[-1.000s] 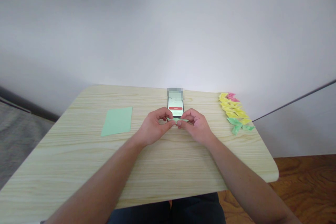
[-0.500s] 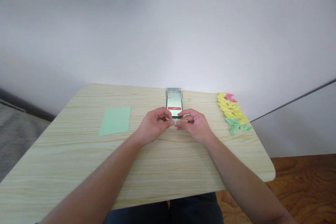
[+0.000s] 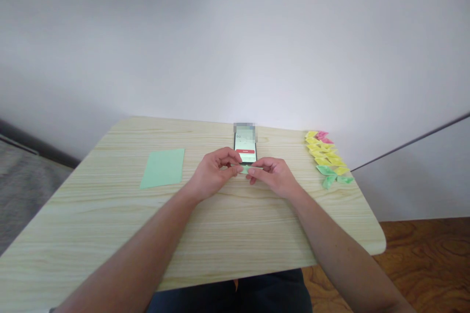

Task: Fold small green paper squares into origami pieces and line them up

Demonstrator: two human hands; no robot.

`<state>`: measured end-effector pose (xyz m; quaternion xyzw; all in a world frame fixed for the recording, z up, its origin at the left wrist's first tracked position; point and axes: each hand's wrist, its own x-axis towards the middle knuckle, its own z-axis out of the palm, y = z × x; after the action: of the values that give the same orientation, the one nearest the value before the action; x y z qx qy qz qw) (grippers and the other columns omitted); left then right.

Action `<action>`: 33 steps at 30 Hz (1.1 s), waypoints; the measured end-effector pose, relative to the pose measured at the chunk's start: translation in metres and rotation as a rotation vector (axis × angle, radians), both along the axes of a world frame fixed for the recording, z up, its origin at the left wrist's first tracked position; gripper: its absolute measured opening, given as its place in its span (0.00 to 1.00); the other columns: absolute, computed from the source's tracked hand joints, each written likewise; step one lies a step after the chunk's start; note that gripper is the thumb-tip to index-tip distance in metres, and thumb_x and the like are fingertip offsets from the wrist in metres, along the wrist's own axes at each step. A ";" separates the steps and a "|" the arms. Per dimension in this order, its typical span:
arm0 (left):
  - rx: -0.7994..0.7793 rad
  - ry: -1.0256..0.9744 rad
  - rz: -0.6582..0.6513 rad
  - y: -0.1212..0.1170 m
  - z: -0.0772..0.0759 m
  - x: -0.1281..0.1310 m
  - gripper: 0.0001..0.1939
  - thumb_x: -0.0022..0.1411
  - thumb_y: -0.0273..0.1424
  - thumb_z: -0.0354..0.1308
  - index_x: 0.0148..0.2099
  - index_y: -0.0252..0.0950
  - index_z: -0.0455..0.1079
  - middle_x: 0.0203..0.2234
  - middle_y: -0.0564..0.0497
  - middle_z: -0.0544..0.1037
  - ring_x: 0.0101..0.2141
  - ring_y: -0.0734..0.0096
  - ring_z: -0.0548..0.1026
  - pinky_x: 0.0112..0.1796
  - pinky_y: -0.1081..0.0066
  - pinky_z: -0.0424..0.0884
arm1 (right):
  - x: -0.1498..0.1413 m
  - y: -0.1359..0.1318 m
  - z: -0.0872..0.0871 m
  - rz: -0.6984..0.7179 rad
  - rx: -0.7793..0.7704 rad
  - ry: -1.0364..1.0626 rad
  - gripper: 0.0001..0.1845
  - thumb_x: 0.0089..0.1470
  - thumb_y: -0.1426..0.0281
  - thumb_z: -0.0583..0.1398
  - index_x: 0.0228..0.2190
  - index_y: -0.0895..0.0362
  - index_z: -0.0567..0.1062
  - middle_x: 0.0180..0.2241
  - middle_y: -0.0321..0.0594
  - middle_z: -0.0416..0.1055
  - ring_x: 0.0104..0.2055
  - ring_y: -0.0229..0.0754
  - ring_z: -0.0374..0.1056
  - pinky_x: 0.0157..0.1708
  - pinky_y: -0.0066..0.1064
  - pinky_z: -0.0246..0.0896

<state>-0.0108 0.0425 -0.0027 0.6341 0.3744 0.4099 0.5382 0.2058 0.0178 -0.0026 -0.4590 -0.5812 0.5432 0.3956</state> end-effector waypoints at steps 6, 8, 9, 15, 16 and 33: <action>-0.002 -0.016 -0.005 0.000 0.001 0.000 0.11 0.58 0.34 0.69 0.39 0.36 0.72 0.29 0.53 0.79 0.31 0.73 0.75 0.36 0.72 0.69 | 0.004 0.000 0.001 0.043 0.030 -0.111 0.17 0.54 0.55 0.68 0.31 0.57 0.81 0.29 0.40 0.80 0.27 0.38 0.73 0.29 0.27 0.66; -0.013 -0.006 -0.008 0.000 0.001 0.000 0.11 0.58 0.34 0.69 0.40 0.36 0.72 0.29 0.53 0.79 0.31 0.73 0.75 0.35 0.72 0.69 | 0.004 -0.001 0.001 0.035 0.037 -0.140 0.17 0.54 0.55 0.68 0.30 0.57 0.81 0.28 0.40 0.80 0.27 0.38 0.73 0.29 0.27 0.65; -0.025 0.000 -0.013 0.000 0.001 0.000 0.12 0.57 0.34 0.69 0.41 0.36 0.72 0.30 0.52 0.80 0.31 0.72 0.75 0.35 0.72 0.68 | 0.004 -0.001 0.001 0.031 0.039 -0.151 0.17 0.54 0.55 0.68 0.29 0.57 0.81 0.27 0.40 0.80 0.27 0.38 0.73 0.29 0.27 0.65; -0.087 0.152 -0.109 0.002 0.001 -0.005 0.14 0.57 0.41 0.68 0.38 0.36 0.76 0.26 0.53 0.78 0.26 0.71 0.73 0.28 0.72 0.66 | 0.004 -0.002 0.002 0.045 0.056 -0.185 0.16 0.55 0.56 0.67 0.27 0.56 0.80 0.26 0.38 0.79 0.26 0.38 0.72 0.27 0.27 0.63; -0.083 0.176 -0.121 0.002 0.001 -0.006 0.14 0.57 0.42 0.68 0.37 0.35 0.76 0.25 0.53 0.78 0.25 0.71 0.73 0.27 0.72 0.66 | 0.004 -0.002 0.002 0.049 0.058 -0.191 0.16 0.55 0.55 0.67 0.27 0.56 0.79 0.26 0.38 0.79 0.26 0.38 0.72 0.27 0.27 0.63; -0.042 0.238 -0.120 0.005 -0.001 -0.008 0.15 0.61 0.43 0.64 0.33 0.35 0.74 0.25 0.52 0.77 0.26 0.73 0.70 0.28 0.73 0.62 | 0.012 0.001 0.008 0.114 0.066 -0.137 0.19 0.57 0.54 0.65 0.31 0.57 0.82 0.30 0.41 0.81 0.30 0.40 0.75 0.34 0.30 0.68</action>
<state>-0.0187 0.0471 -0.0032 0.6881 0.4058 0.2907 0.5267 0.2177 0.0190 0.0057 -0.4479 -0.6498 0.5126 0.3382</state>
